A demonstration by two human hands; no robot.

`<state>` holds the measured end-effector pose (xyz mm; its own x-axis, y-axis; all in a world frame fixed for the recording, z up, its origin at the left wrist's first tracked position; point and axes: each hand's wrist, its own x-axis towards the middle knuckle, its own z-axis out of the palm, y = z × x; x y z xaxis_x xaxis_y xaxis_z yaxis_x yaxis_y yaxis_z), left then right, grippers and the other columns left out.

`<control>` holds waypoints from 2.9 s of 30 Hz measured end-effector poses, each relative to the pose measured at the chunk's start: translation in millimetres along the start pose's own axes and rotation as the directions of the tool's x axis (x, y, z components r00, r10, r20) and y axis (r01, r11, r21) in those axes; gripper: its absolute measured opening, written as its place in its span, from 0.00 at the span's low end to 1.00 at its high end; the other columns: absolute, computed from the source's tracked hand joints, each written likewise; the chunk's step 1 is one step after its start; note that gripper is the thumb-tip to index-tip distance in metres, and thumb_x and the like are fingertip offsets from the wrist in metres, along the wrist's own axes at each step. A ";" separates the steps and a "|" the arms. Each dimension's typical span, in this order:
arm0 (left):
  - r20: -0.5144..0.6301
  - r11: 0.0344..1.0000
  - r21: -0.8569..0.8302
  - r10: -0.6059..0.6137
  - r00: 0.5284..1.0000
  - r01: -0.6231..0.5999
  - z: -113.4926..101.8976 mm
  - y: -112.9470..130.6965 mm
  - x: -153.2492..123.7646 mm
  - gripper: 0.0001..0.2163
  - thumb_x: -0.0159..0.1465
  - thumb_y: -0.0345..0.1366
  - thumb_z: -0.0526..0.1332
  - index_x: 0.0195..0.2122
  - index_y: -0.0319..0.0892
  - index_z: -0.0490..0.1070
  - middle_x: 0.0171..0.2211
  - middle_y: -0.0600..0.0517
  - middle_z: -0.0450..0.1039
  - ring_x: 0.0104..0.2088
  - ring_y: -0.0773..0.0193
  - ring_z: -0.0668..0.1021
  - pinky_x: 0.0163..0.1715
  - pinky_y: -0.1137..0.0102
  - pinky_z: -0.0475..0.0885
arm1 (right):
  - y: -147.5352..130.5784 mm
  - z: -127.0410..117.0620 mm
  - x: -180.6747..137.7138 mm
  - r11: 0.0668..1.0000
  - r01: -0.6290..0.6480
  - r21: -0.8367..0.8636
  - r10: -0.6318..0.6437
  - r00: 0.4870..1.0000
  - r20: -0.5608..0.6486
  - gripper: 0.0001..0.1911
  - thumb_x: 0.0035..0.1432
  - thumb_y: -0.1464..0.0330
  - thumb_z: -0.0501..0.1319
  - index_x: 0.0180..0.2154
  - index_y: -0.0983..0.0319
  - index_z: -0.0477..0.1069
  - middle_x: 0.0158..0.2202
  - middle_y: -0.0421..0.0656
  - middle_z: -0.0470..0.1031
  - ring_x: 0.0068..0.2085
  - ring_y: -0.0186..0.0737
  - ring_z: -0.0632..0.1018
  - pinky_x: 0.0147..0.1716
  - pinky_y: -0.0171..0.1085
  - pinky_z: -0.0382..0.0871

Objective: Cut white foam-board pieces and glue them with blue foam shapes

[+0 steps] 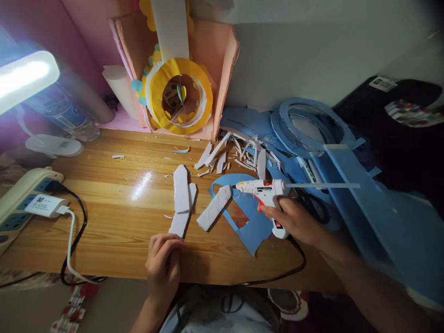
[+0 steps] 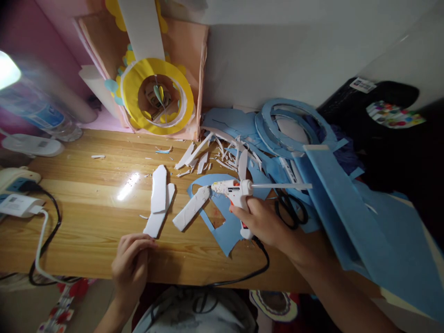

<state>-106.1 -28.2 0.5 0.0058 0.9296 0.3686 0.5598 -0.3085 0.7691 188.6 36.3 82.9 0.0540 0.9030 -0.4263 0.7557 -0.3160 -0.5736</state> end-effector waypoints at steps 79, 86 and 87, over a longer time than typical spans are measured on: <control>0.224 0.816 0.569 -0.039 0.974 -0.098 46.4 37.3 29.1 0.20 0.59 0.32 0.60 0.52 0.37 0.60 0.40 0.45 0.73 0.42 0.52 0.74 0.42 0.58 0.68 | 30.8 73.8 -66.4 0.575 0.124 0.809 -0.323 0.942 0.086 0.21 0.63 0.55 0.52 0.29 0.63 0.72 0.26 0.43 0.73 0.29 0.37 0.74 0.32 0.37 0.67; 0.219 0.888 0.441 0.038 0.975 -0.134 44.8 29.4 29.1 0.22 0.58 0.31 0.60 0.54 0.39 0.60 0.39 0.46 0.73 0.40 0.54 0.75 0.43 0.57 0.70 | 24.5 76.6 -61.5 0.557 0.103 0.824 -0.291 0.954 0.078 0.20 0.62 0.55 0.53 0.29 0.63 0.72 0.27 0.42 0.74 0.30 0.37 0.75 0.33 0.36 0.68; 0.217 0.897 0.420 0.051 0.975 -0.140 44.3 28.2 29.6 0.23 0.58 0.31 0.60 0.54 0.39 0.59 0.39 0.46 0.73 0.40 0.55 0.75 0.42 0.58 0.71 | 23.9 78.0 -59.8 0.556 0.097 0.826 -0.270 0.960 0.069 0.20 0.62 0.55 0.54 0.29 0.62 0.73 0.27 0.42 0.74 0.31 0.37 0.75 0.34 0.36 0.68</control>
<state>-53.5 -0.4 10.0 0.2137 0.9343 0.2854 0.8489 -0.3222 0.4190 152.5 -47.9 40.1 -0.1976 0.9323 -0.3030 -0.1137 -0.3288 -0.9375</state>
